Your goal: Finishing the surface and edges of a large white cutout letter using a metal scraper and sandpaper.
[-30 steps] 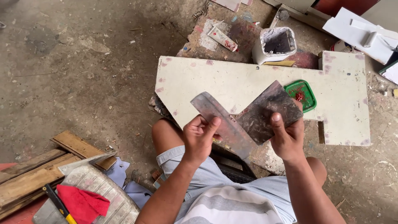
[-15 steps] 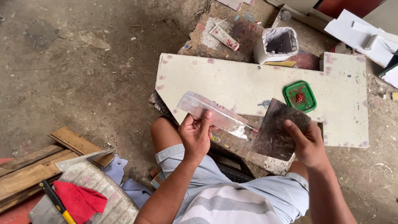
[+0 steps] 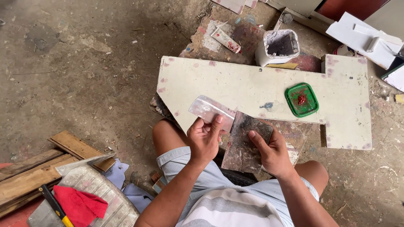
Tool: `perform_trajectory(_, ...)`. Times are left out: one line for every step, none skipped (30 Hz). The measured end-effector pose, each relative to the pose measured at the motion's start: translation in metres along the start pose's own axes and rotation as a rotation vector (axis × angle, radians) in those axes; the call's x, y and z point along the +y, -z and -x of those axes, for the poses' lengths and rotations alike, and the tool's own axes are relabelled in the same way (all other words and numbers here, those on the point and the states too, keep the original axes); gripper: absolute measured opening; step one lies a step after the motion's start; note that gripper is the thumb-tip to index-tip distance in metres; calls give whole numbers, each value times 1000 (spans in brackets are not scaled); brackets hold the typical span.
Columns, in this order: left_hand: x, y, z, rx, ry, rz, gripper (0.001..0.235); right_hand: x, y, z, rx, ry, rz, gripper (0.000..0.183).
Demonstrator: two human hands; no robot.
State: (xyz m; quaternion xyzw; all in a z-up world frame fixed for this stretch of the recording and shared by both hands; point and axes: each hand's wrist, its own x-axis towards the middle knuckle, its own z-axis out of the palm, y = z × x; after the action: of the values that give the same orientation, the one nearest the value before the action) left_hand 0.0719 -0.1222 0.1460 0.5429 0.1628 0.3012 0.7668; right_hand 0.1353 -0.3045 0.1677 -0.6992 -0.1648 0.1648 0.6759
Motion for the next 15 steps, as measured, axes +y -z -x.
perform_trajectory(6, -2, -1, -27, 6, -3, 21, 0, 0, 1, 0, 6, -3, 17)
perform_trajectory(12, -4, -1, -51, 15, -7, 21, 0, -1, 2, -2, 8, -5, 18)
perform_trajectory(9, -2, 0, -48, 16, -8, 21, 2, 0, 1, -4, 5, -5, 18)
perform_trajectory(6, 0, 1, -89, 2, -44, 22, 5, 0, 0, -14, -7, -23, 18)
perform_trajectory(3, 3, 2, -131, -11, -80, 23, 7, 0, -1, -23, -19, -40, 19)
perform_trajectory(13, 3, -1, -128, -10, -80, 23, 1, -2, -2, -25, -20, -40, 19)
perform_trajectory(23, 3, -3, -177, -61, -138, 22, -5, -4, -3, -39, -18, -38, 19)
perform_trajectory(33, 3, -5, -223, -111, -197, 20, -12, -7, -4, -56, -18, -35, 19)
perform_trajectory(45, 3, -9, -217, -109, -198, 20, -12, -8, -5, -61, -22, -35, 19)
perform_trajectory(57, 3, -13, -264, -119, -295, 25, -12, -10, -7, -42, -53, -79, 18)
perform_trajectory(68, 4, -16, -311, -128, -392, 29, -11, -12, -8, -23, -85, -122, 16)
perform_trajectory(46, 18, -23, -295, -118, -394, 29, -8, -7, -9, -36, -96, -120, 16)
perform_trajectory(24, 33, -28, -223, 33, -493, 32, -4, -3, -11, -6, -137, -181, 14)
perform_trajectory(2, 51, -27, -145, 201, -590, 35, 1, 1, -7, 23, -193, -242, 12)
perform_trajectory(21, 65, -30, -126, 225, -593, 35, 22, 14, -2, 8, -220, -239, 12)
